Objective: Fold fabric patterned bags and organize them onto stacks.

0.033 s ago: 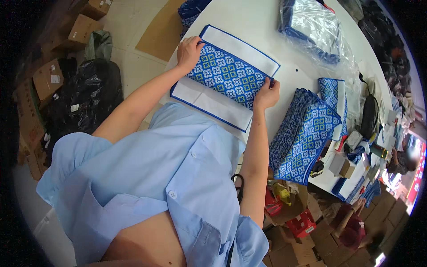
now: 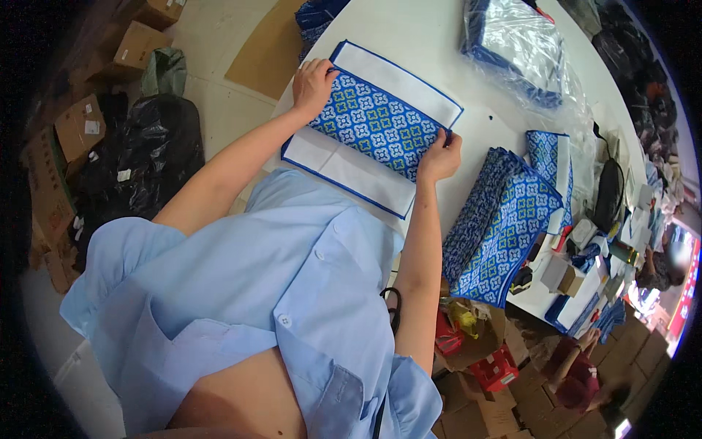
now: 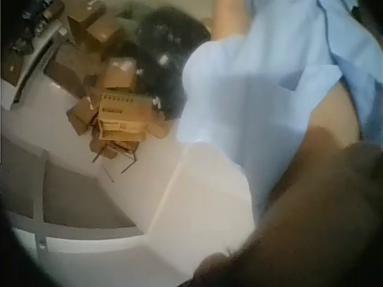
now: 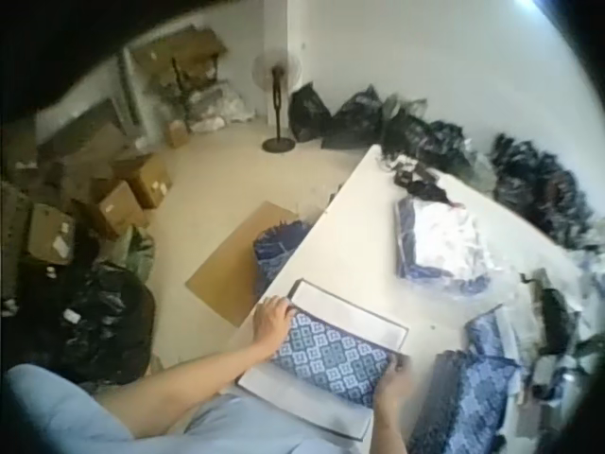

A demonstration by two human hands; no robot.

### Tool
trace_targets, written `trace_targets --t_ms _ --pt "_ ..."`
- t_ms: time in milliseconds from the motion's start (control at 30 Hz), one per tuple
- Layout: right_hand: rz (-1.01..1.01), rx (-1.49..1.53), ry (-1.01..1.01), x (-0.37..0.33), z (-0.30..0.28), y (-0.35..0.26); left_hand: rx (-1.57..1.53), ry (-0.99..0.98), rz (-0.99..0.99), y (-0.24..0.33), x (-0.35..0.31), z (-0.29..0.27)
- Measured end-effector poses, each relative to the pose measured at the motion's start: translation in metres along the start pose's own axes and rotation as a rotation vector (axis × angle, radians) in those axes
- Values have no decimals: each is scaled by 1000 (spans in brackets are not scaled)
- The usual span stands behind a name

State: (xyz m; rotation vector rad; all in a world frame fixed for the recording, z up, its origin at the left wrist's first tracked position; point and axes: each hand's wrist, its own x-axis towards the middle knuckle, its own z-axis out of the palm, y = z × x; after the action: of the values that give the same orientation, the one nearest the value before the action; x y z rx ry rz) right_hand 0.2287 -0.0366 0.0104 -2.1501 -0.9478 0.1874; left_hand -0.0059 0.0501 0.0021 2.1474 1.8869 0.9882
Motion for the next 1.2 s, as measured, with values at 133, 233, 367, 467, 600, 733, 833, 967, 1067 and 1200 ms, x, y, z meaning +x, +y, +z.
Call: trace_targets --t_ms 133,233,367,467,600,733,833,967,1067,1200 --pt "-57 -97 28 -2 6 0 140 28 97 -3 1 4" --pt "-116 -78 78 -2 8 1 245 38 115 -5 0 7" --pt "-92 -120 30 0 8 2 256 63 147 2 2 1" --pt "-186 -160 93 -1 12 6 182 11 357 14 2 -5" --pt "-298 -194 135 1 15 12 34 -313 418 38 -30 -14" --pt "-361 -229 178 1 11 9 183 -403 351 33 -55 -16" --pt "-341 -252 174 2 13 6 206 -369 357 27 -57 -13" --pt "-425 -299 225 -2 8 -4 178 -368 364 24 -58 -8" --pt "-660 -299 -2 -20 8 -21 204 -366 311 30 -58 -5" --pt "-920 -175 -488 -71 21 -37 226 -342 305 29 -60 -1"
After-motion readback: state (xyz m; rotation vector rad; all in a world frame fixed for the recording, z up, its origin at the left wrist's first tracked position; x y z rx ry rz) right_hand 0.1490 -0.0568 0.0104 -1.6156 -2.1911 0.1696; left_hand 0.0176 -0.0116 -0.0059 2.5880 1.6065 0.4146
